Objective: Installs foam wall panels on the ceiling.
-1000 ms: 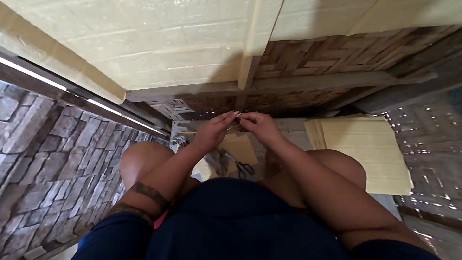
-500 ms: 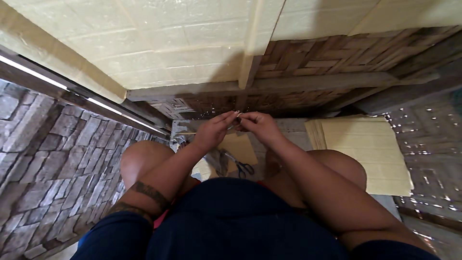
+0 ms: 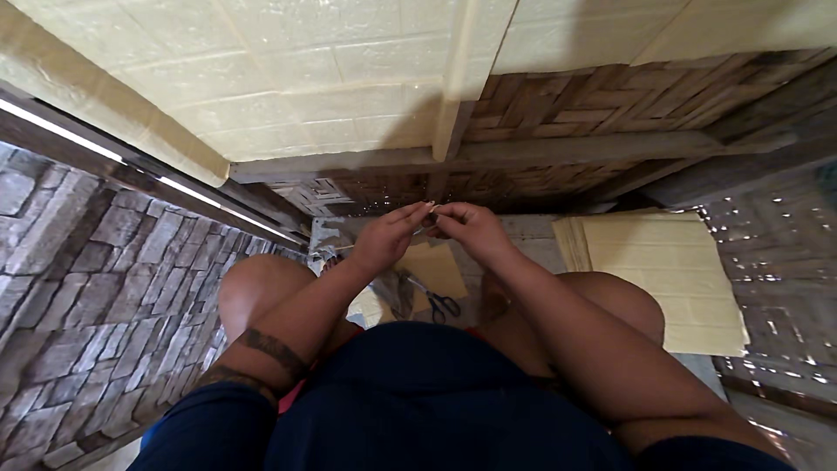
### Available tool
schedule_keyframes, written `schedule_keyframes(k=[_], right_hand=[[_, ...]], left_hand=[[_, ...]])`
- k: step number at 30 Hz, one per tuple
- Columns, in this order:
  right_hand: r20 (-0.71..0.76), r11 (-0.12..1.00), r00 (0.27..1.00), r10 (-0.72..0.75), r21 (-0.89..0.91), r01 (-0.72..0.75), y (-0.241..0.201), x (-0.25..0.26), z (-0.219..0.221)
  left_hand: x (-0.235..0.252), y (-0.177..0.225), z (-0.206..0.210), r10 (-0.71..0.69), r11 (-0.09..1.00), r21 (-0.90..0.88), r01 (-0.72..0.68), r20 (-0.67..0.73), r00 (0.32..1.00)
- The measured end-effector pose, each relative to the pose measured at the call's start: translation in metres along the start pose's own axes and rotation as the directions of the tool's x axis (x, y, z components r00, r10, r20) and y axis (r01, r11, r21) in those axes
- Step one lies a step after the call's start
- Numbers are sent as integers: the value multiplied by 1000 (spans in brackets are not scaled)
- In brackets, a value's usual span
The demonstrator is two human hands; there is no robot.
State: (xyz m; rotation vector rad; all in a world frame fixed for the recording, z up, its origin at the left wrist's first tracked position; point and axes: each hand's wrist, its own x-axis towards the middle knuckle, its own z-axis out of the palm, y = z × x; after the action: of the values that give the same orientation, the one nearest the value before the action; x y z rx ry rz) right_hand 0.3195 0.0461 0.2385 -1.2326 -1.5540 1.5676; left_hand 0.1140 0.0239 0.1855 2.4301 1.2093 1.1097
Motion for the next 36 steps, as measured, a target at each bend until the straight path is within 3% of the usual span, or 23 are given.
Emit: schedule_keyframes(k=[19, 36], right_hand=[[18, 999, 999, -48, 1, 48, 5, 2, -2], [9, 988, 995, -97, -117, 97, 10, 3, -1]], left_hand=[[-1, 0, 0, 12, 1000, 13, -13, 15, 1000], [-3, 0, 3, 4, 1000, 17, -4, 14, 1000]])
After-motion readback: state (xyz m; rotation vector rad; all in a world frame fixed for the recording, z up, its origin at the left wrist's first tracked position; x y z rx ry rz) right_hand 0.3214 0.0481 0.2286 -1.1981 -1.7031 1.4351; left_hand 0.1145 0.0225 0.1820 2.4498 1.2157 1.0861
